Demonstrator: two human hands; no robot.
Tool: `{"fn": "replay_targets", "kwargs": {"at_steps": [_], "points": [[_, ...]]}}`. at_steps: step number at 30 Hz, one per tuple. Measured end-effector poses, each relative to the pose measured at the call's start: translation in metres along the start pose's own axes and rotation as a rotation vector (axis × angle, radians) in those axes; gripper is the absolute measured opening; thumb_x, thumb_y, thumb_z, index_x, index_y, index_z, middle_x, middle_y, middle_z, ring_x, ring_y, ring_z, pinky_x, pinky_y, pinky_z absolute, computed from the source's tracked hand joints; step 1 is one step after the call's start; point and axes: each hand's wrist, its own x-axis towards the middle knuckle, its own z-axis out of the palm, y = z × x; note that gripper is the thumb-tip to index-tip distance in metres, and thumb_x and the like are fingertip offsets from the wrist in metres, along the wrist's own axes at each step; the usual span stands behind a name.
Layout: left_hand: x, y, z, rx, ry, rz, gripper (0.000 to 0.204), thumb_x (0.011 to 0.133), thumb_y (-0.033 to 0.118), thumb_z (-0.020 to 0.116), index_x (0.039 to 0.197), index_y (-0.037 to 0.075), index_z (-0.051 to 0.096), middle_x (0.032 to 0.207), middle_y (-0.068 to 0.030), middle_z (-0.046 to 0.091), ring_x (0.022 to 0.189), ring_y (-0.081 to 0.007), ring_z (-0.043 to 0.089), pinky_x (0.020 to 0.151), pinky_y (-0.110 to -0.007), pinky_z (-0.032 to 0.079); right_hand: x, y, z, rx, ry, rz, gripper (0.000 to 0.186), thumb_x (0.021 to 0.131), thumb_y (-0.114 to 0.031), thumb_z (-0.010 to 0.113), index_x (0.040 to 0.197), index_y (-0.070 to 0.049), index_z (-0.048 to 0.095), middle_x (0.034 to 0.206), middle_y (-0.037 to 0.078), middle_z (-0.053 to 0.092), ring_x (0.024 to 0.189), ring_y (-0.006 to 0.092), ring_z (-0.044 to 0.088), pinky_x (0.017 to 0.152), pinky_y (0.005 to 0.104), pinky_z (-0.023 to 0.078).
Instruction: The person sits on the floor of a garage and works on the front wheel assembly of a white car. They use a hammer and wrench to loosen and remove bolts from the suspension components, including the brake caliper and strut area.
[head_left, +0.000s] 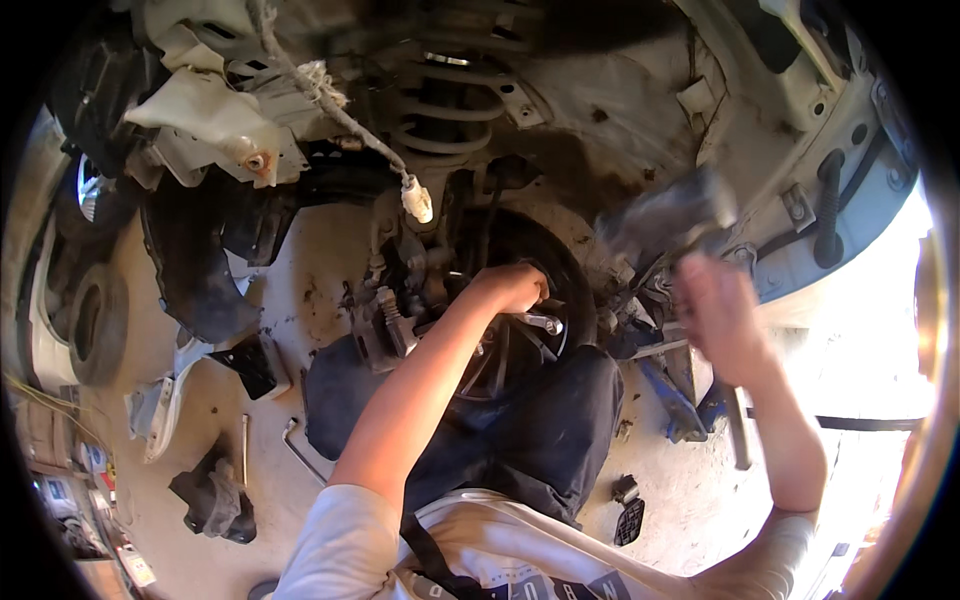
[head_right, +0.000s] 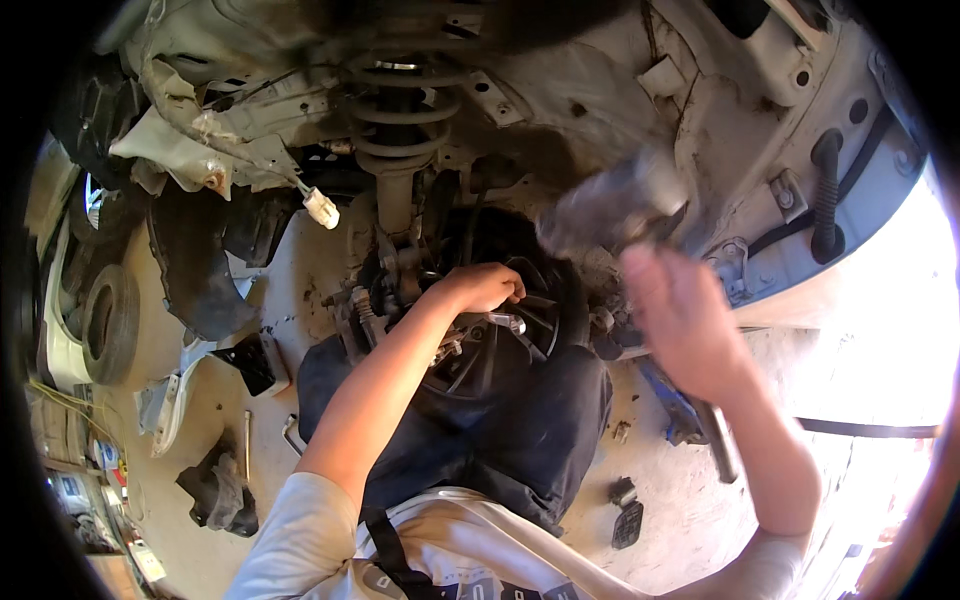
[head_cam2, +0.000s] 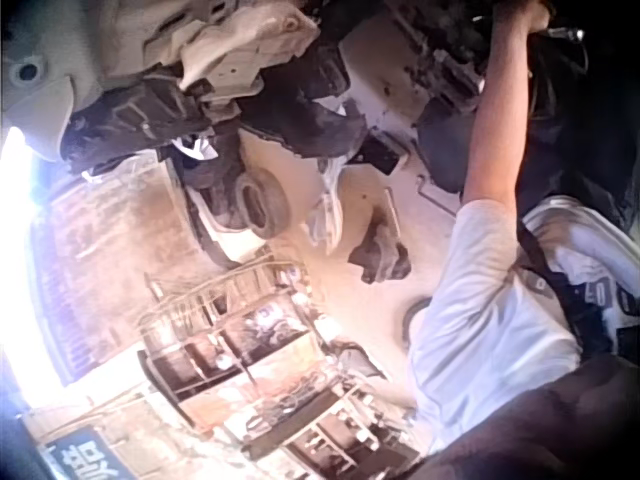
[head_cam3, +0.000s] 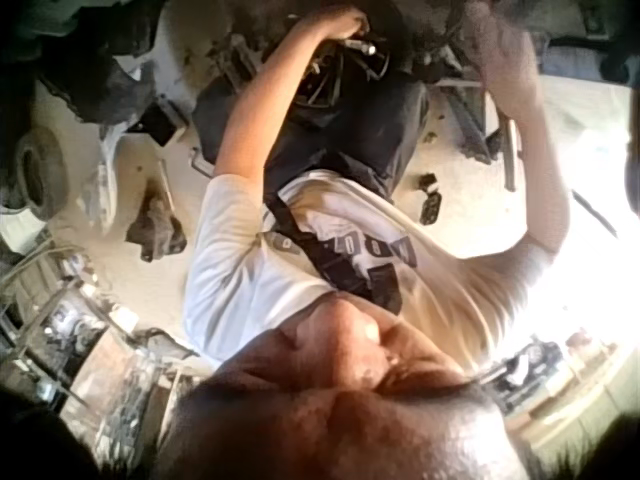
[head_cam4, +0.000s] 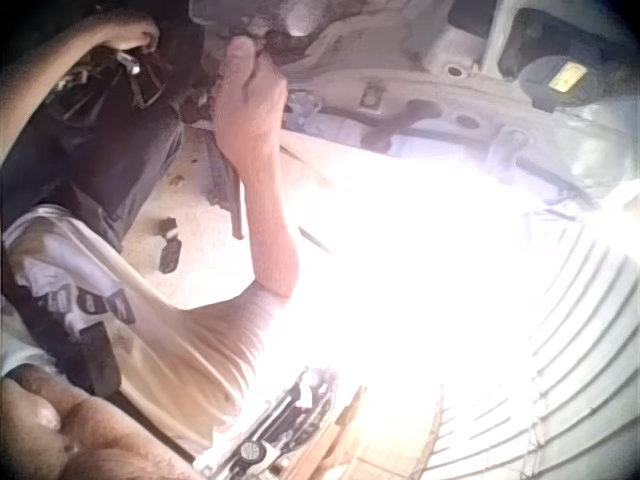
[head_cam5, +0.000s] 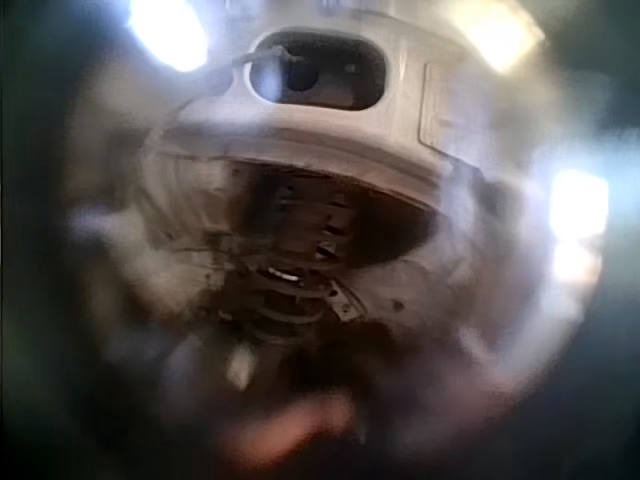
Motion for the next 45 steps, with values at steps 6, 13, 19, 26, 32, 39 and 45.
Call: {"fn": "replay_targets", "kwargs": {"at_steps": [6,13,19,26,32,39,45], "points": [[-0.003,0.003,0.003,-0.002,0.010,0.010,0.031,0.088,0.023,0.045,0.111,0.015,0.065,0.112,-0.0014,0.067,0.110,-0.0197,0.058,0.093,-0.032,0.044,-0.015,0.013,-0.016,0.253,0.215,-0.216,0.046,0.097,-0.050,0.039,0.081,-0.008,0.050,0.054,-0.003,0.041,0.044,0.0055,0.038,0.039,0.0207,0.030],[0.003,0.000,0.008,0.133,0.042,0.017,0.033,0.087,0.022,0.044,0.110,0.022,0.067,0.117,-0.0035,0.064,0.109,-0.0235,0.060,0.091,-0.036,0.047,-0.002,0.054,0.018,-0.170,-0.167,-0.088,0.032,0.095,-0.025,0.050,0.093,0.005,0.058,0.071,0.023,0.058,0.065,0.0347,0.055,0.064,0.0417,0.045],[-0.003,-0.002,0.007,0.122,-0.003,-0.035,0.035,0.091,0.028,0.041,0.114,0.018,0.065,0.118,-0.0034,0.063,0.114,-0.0220,0.056,0.097,-0.035,0.043,-0.030,0.009,-0.024,0.182,0.171,-0.386,0.046,0.098,-0.043,0.042,0.097,0.002,0.052,0.057,0.000,0.042,0.049,0.0063,0.036,0.043,0.0220,0.033],[0.008,-0.002,0.014,0.129,0.045,0.046,0.034,0.088,0.025,0.042,0.112,0.021,0.066,0.120,-0.0016,0.062,0.112,-0.0231,0.058,0.092,-0.037,0.047,-0.005,0.069,0.047,-0.235,-0.152,0.033,0.042,0.098,-0.035,0.045,0.071,-0.003,0.052,0.054,0.008,0.047,0.051,0.0206,0.049,0.053,0.0348,0.042],[0.000,-0.006,0.007,0.155,0.052,-0.031,0.034,0.089,0.027,0.041,0.112,0.024,0.066,0.121,-0.0009,0.062,0.112,-0.0238,0.058,0.092,-0.038,0.046,-0.015,0.025,-0.016,0.378,0.199,-0.126,0.041,0.100,-0.038,0.039,0.072,-0.010,0.050,0.054,-0.002,0.042,0.047,0.0036,0.038,0.041,0.0203,0.030],[-0.002,0.001,0.013,0.085,0.067,-0.003,0.032,0.090,0.029,0.040,0.106,0.017,0.066,0.108,-0.0007,0.067,0.107,-0.0212,0.060,0.090,-0.036,0.046,-0.020,0.103,0.067,-0.061,0.028,-0.030,0.033,0.096,-0.029,0.050,0.085,0.002,0.054,0.066,0.017,0.056,0.059,0.0181,0.053,0.056,0.0387,0.045],[-0.024,0.009,0.008,-0.258,0.328,0.132,0.028,0.096,0.025,0.041,0.096,0.006,0.061,0.080,-0.0054,0.068,0.082,-0.0202,0.064,0.077,-0.030,0.046,-0.048,0.134,0.050,0.451,0.087,0.072,0.031,0.098,-0.030,0.047,0.082,-0.003,0.050,0.061,-0.004,0.046,0.053,0.0037,0.042,0.046,0.0217,0.035]]}}
